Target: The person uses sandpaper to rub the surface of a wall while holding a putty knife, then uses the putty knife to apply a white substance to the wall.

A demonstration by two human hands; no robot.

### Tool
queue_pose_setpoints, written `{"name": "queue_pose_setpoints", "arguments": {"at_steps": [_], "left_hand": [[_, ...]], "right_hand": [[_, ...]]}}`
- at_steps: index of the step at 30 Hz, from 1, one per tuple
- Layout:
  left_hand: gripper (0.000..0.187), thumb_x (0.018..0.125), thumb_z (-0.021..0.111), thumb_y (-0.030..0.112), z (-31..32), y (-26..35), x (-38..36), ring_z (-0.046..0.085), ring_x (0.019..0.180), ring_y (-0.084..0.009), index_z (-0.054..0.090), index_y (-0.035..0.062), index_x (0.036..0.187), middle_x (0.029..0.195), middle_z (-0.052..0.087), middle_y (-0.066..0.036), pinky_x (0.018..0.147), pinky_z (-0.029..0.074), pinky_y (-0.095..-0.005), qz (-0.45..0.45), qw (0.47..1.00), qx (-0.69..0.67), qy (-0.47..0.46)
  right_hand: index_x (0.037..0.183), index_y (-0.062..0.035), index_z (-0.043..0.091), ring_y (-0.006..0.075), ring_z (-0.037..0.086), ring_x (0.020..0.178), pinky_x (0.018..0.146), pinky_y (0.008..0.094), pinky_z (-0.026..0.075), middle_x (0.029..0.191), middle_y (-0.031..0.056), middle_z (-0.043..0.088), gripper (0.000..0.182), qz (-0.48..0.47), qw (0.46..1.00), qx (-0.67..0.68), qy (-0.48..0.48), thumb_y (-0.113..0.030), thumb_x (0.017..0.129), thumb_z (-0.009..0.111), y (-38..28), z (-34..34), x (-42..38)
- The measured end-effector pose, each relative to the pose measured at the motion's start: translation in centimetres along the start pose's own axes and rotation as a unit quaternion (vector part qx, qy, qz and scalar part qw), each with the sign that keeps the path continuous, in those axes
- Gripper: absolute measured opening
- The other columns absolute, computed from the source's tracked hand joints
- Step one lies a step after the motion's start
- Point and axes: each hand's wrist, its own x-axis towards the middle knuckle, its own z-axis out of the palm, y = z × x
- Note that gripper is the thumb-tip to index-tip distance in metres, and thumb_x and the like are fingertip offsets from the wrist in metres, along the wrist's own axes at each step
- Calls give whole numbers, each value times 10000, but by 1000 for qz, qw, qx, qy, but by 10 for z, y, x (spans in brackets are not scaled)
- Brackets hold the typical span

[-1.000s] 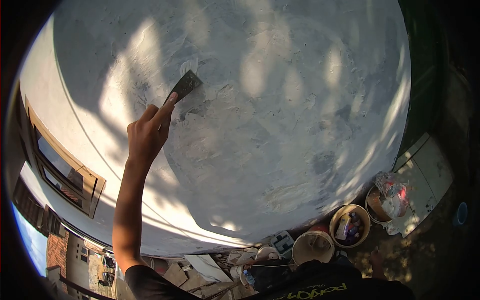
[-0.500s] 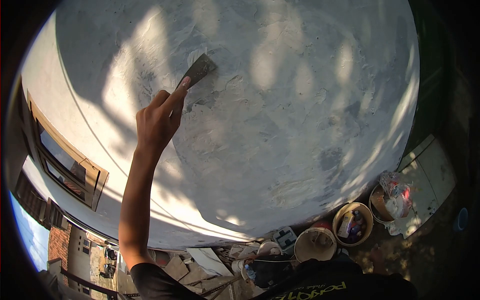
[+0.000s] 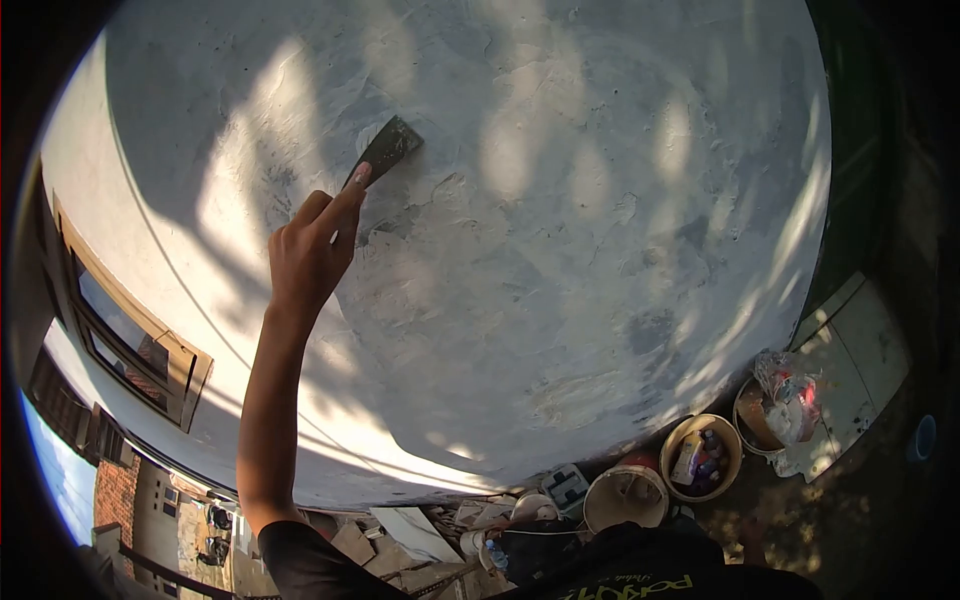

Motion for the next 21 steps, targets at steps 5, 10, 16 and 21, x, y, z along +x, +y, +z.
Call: {"name": "queue_pose_setpoints", "arguments": {"at_steps": [5, 10, 16, 21], "left_hand": [[427, 893, 695, 125, -4, 3, -7, 479, 459, -131, 661, 308, 1278, 639, 516, 10, 433, 431, -340, -18, 1000, 17, -17], [418, 896, 694, 139, -1, 7, -4, 479, 459, -138, 660, 307, 1278, 635, 508, 11, 438, 436, -345, -23, 1000, 11, -7], [402, 909, 686, 169, 0, 3, -9, 474, 456, -139, 654, 311, 1283, 629, 499, 12, 432, 427, -343, -27, 1000, 12, -4], [403, 909, 690, 122, -7, 10, -2, 481, 475, -134, 668, 284, 1277, 635, 528, -6, 475, 442, -345, -45, 999, 15, -16]], "right_hand": [[1335, 45, 478, 421, 622, 1088, 907, 494, 500, 1175, 291, 620, 559, 17, 997, -67, -38, -408, 1024, 375, -15, -17, -4], [1362, 42, 446, 409, 629, 1082, 919, 490, 505, 1168, 285, 624, 545, 12, 979, -176, -100, -379, 1023, 377, -34, -34, -7], [1200, 27, 570, 424, 649, 977, 845, 525, 509, 1032, 257, 654, 624, 66, 996, -5, -56, -507, 1029, 296, -111, -87, -36], [1106, 89, 619, 516, 578, 1083, 901, 570, 456, 1096, 316, 640, 704, 93, 993, 72, -31, -523, 1027, 280, -132, -91, -40]]}}
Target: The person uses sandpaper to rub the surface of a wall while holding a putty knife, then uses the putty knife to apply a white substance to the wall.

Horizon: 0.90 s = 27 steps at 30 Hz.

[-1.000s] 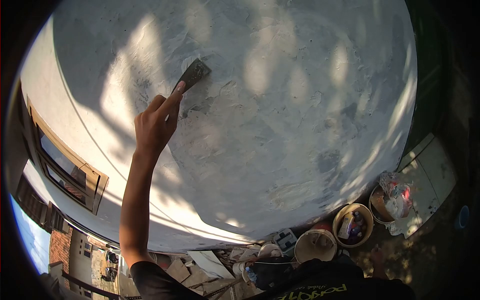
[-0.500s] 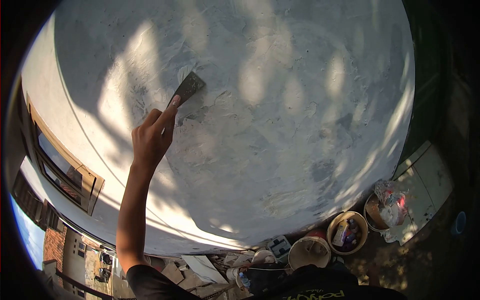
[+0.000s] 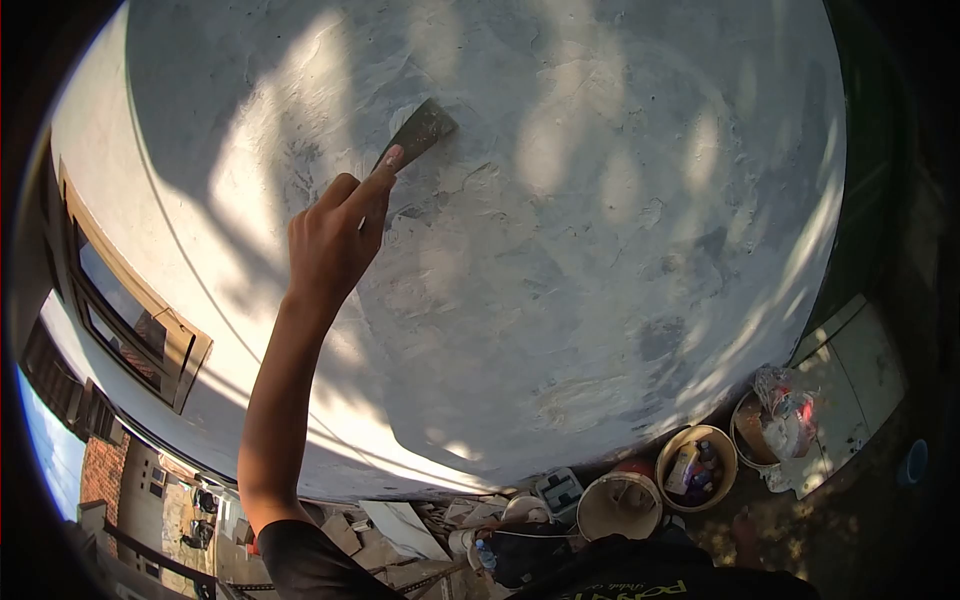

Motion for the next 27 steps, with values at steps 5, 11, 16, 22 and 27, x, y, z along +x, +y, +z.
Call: {"name": "queue_pose_setpoints", "arguments": {"at_steps": [5, 11, 16, 22, 27], "left_hand": [[401, 905, 694, 120, 10, -14, -19, 489, 481, -136, 671, 286, 1270, 635, 527, -11, 472, 439, -340, 8, 1000, -3, 17], [419, 891, 701, 160, 8, -8, -12, 469, 448, -137, 654, 296, 1284, 629, 485, 13, 408, 401, -330, 34, 998, -15, 44], [411, 885, 705, 153, 13, -20, -18, 472, 460, -136, 665, 287, 1272, 637, 496, 13, 412, 405, -326, 36, 998, 7, 56], [436, 894, 696, 116, 13, -26, -35, 483, 474, -140, 657, 292, 1291, 639, 518, -7, 453, 444, -342, 8, 999, -8, 46], [431, 895, 698, 128, 11, -27, -23, 478, 473, -144, 656, 291, 1291, 637, 521, -11, 449, 435, -340, 11, 998, -5, 58]], "right_hand": [[1074, 93, 629, 498, 613, 1021, 851, 553, 475, 1024, 304, 663, 678, 6, 1000, 28, -9, -501, 1028, 306, -4, -1, -17], [1155, 74, 600, 467, 619, 1047, 876, 531, 492, 1103, 291, 648, 594, 29, 999, -22, 3, -444, 1034, 335, 65, 31, 44], [1231, 57, 565, 461, 608, 1084, 911, 533, 482, 1143, 301, 630, 573, -12, 994, -105, -19, -425, 1043, 318, 22, 12, -8], [1252, 54, 550, 470, 599, 1092, 928, 531, 473, 1143, 309, 625, 602, -10, 996, -91, -11, -453, 1042, 305, 31, 20, 4], [1215, 71, 568, 474, 603, 1083, 899, 540, 481, 1127, 310, 633, 639, 7, 1000, -29, 2, -488, 1034, 316, 15, 14, -17]]}}
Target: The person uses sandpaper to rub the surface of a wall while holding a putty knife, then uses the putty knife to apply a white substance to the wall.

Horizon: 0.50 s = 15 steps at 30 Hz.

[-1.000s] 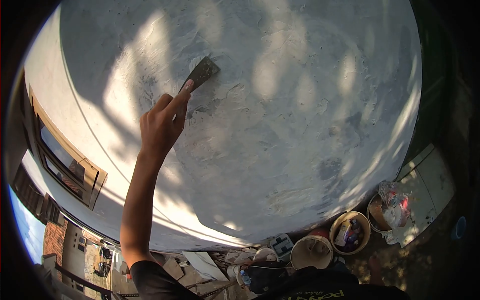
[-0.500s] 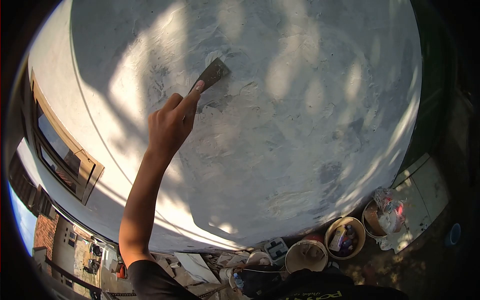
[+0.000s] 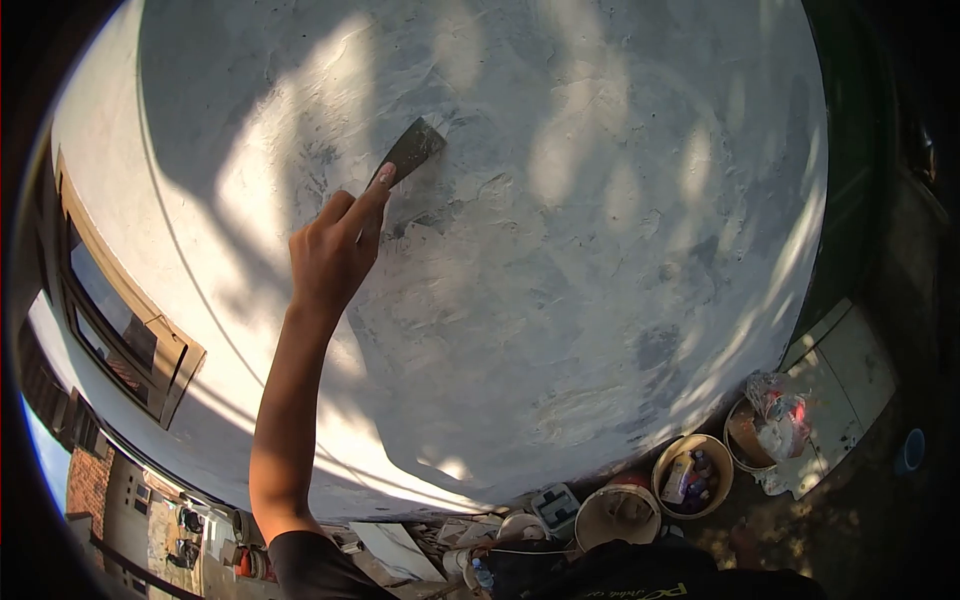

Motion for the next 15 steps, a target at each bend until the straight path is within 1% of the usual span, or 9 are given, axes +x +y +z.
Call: {"name": "queue_pose_setpoints", "arguments": {"at_steps": [1, 2, 3, 5, 8, 11, 12, 13, 15], "left_hand": [[431, 893, 699, 126, -6, 0, 10, 482, 475, -144, 658, 290, 1289, 636, 520, -12, 451, 438, -340, 0, 1000, -3, -10], [431, 891, 701, 124, -9, 1, 17, 486, 477, -144, 660, 289, 1286, 636, 520, -12, 453, 441, -340, 2, 1000, -7, -21], [443, 889, 702, 156, -12, -7, 17, 482, 461, -145, 647, 329, 1292, 642, 522, 14, 413, 421, -320, 25, 1000, -4, -10], [438, 887, 701, 156, -18, -26, 11, 503, 470, -153, 651, 332, 1285, 646, 528, 10, 423, 437, -323, 39, 999, 12, -21], [435, 884, 702, 160, -20, -36, 19, 534, 483, -166, 652, 344, 1275, 654, 537, -2, 451, 472, -328, 60, 998, 4, -27], [423, 890, 696, 163, -21, -30, 41, 531, 480, -163, 654, 344, 1270, 663, 549, -4, 459, 473, -330, 67, 997, -23, -41], [428, 891, 694, 149, -24, -32, 41, 522, 482, -165, 655, 334, 1275, 662, 550, -11, 467, 468, -334, 75, 996, -19, -45], [432, 892, 692, 135, -27, -37, 41, 512, 484, -167, 656, 323, 1280, 662, 550, -17, 475, 463, -338, 85, 995, -15, -52], [436, 892, 692, 122, -28, -47, 40, 503, 485, -170, 658, 312, 1283, 663, 551, -23, 481, 458, -343, 106, 993, -6, -54]], "right_hand": [[1196, 75, 577, 472, 607, 1075, 884, 540, 485, 1122, 311, 634, 643, -52, 997, -55, 33, -491, 1032, 322, 24, 17, 18], [1188, 77, 581, 469, 610, 1070, 875, 539, 487, 1119, 312, 634, 640, -85, 991, -95, 49, -490, 1030, 330, 44, 31, 36], [1180, 79, 586, 467, 613, 1065, 866, 538, 490, 1115, 314, 634, 638, -117, 981, -136, 68, -489, 1028, 338, 65, 45, 54], [1185, 77, 584, 462, 616, 1061, 857, 534, 492, 1113, 314, 631, 622, -146, 969, -186, 75, -480, 1023, 360, 83, 60, 74], [1229, 60, 555, 445, 626, 1052, 860, 523, 498, 1119, 299, 627, 570, -28, 997, -68, 36, -439, 1012, 386, 59, 40, 46], [1237, 50, 546, 454, 618, 1064, 879, 526, 494, 1116, 300, 626, 554, -22, 999, 32, 17, -424, 1009, 372, 47, 23, 16], [1226, 45, 553, 453, 617, 1066, 879, 523, 494, 1115, 300, 627, 541, -55, 996, -68, 5, -416, 1009, 372, 49, 20, 19], [1215, 40, 561, 451, 617, 1067, 879, 521, 494, 1113, 301, 628, 528, -86, 982, -168, -8, -408, 1009, 371, 52, 17, 21], [1204, 26, 572, 451, 615, 1072, 884, 518, 494, 1115, 299, 630, 492, -102, 965, -240, -16, -382, 1006, 382, 59, 19, 31]]}}
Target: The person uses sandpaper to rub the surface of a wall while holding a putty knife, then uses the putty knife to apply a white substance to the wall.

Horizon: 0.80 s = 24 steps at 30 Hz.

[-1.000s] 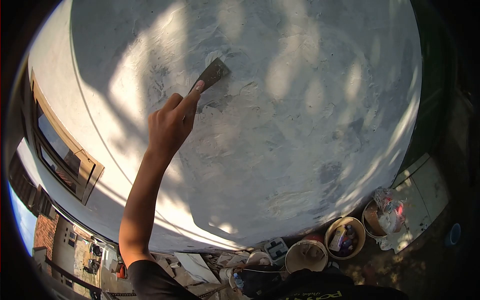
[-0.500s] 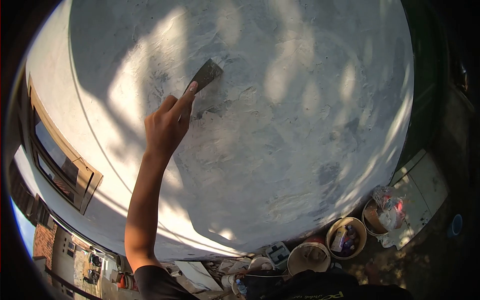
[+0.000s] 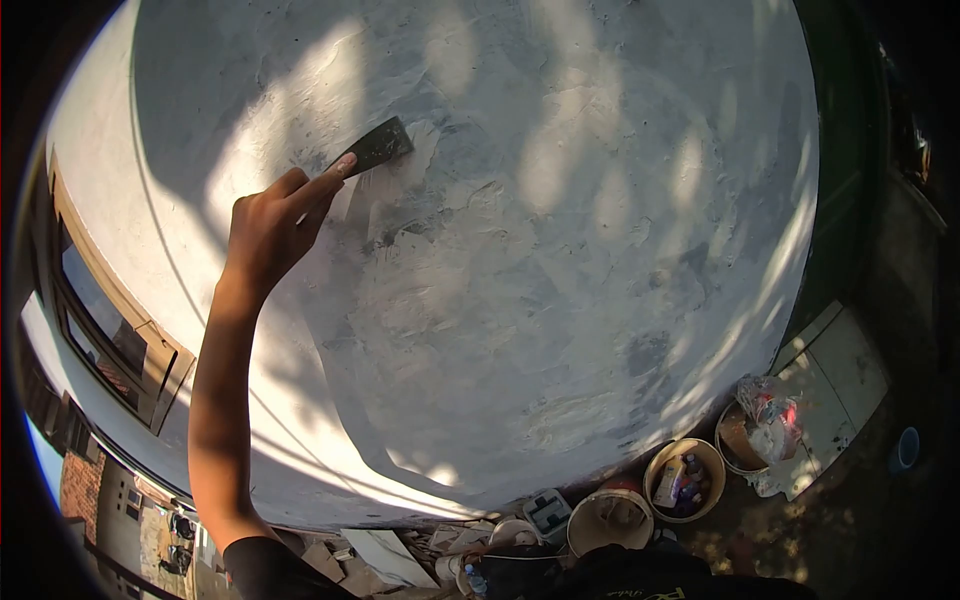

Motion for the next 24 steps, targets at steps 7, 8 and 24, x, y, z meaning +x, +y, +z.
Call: {"name": "queue_pose_setpoints", "arguments": {"at_steps": [7, 8, 24], "left_hand": [[443, 887, 699, 172, 0, 4, 14, 521, 467, -151, 640, 355, 1285, 660, 546, 14, 439, 470, -318, 17, 999, 35, 21], [444, 887, 700, 172, -1, 2, 13, 522, 466, -150, 638, 356, 1287, 660, 547, 14, 438, 470, -317, 18, 998, 48, 21], [438, 925, 673, 249, 18, 8, -16, 516, 455, -151, 594, 385, 1333, 664, 536, 16, 424, 457, -328, -55, 995, 33, 78]], "right_hand": [[1163, -4, 602, 463, 627, 1033, 874, 539, 503, 1097, 278, 643, 322, 17, 999, 18, 40, -206, 943, 481, -4, 15, 12], [1148, 1, 606, 465, 630, 1022, 870, 544, 503, 1084, 278, 646, 305, 10, 999, -17, 26, -182, 931, 494, -5, 16, 12], [995, 44, 628, 415, 644, 971, 823, 491, 503, 1012, 279, 646, 331, 34, 954, 214, 206, -231, 815, 653, -1, 18, 93]]}}
